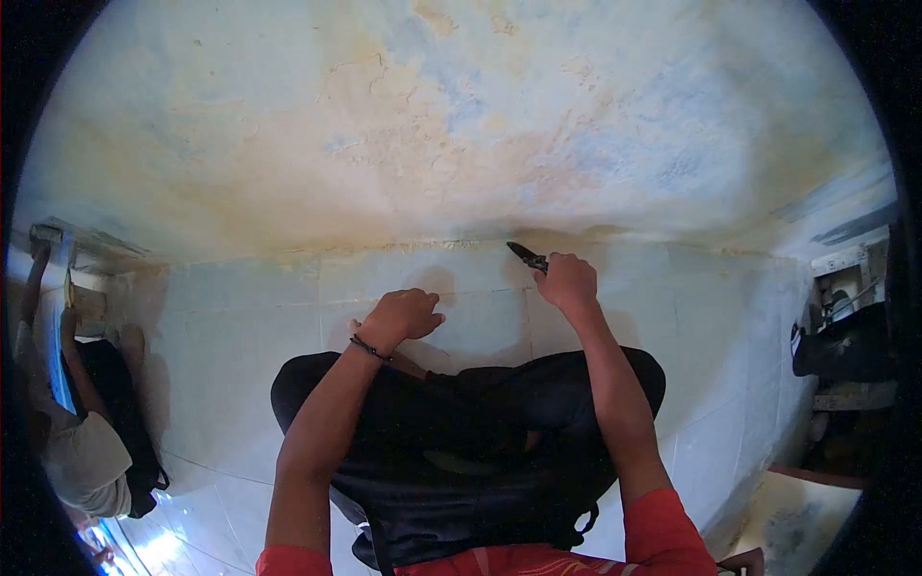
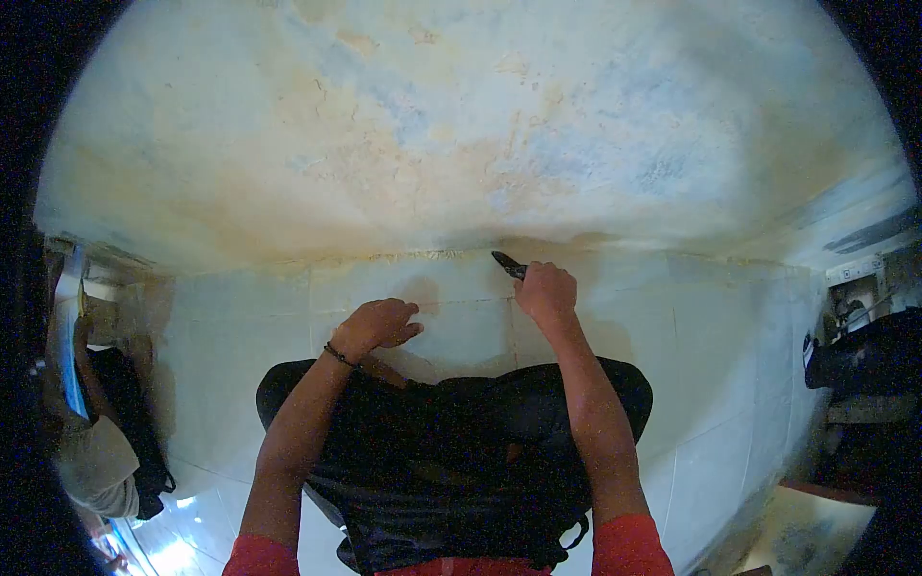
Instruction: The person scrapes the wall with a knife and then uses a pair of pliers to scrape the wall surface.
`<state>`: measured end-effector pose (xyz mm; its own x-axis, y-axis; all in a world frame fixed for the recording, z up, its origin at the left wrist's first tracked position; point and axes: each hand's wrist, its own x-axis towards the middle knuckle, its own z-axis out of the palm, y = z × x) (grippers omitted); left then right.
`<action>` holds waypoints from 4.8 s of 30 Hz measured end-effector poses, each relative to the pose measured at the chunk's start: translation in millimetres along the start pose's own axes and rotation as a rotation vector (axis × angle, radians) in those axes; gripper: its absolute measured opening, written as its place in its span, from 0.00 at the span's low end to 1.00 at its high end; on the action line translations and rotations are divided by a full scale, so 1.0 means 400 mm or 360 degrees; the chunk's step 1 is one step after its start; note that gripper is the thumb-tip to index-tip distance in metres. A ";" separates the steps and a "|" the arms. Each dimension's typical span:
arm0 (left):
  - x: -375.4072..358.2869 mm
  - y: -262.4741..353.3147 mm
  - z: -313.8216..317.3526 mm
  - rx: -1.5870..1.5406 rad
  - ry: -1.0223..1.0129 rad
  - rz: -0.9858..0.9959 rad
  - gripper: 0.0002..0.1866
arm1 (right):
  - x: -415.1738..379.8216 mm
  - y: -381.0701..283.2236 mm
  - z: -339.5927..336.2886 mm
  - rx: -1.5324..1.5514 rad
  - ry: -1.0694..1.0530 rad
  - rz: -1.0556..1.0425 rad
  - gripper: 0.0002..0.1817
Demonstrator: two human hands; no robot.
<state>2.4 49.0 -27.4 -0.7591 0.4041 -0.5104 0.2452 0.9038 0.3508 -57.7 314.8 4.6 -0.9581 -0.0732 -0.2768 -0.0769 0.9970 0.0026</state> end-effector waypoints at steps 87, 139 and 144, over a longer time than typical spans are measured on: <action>-0.007 0.047 -0.043 -0.0077 0.0157 0.0016 0.19 | -0.075 -0.155 0.205 0.3275 -0.0689 0.1104 0.11; 0.011 -0.021 0.004 -0.0102 0.0067 -0.0021 0.23 | -0.101 -0.184 0.242 0.2777 -0.0665 0.0862 0.06; 0.009 -0.013 -0.010 -0.0141 0.0036 -0.0041 0.23 | -0.089 -0.161 0.255 0.2819 -0.0437 0.0932 0.07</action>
<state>-4.1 45.1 -27.9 -0.7781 0.3767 -0.5027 0.1721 0.8974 0.4062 9.5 255.5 -83.8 -0.6758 0.0665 -0.7341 0.7063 -0.2264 -0.6707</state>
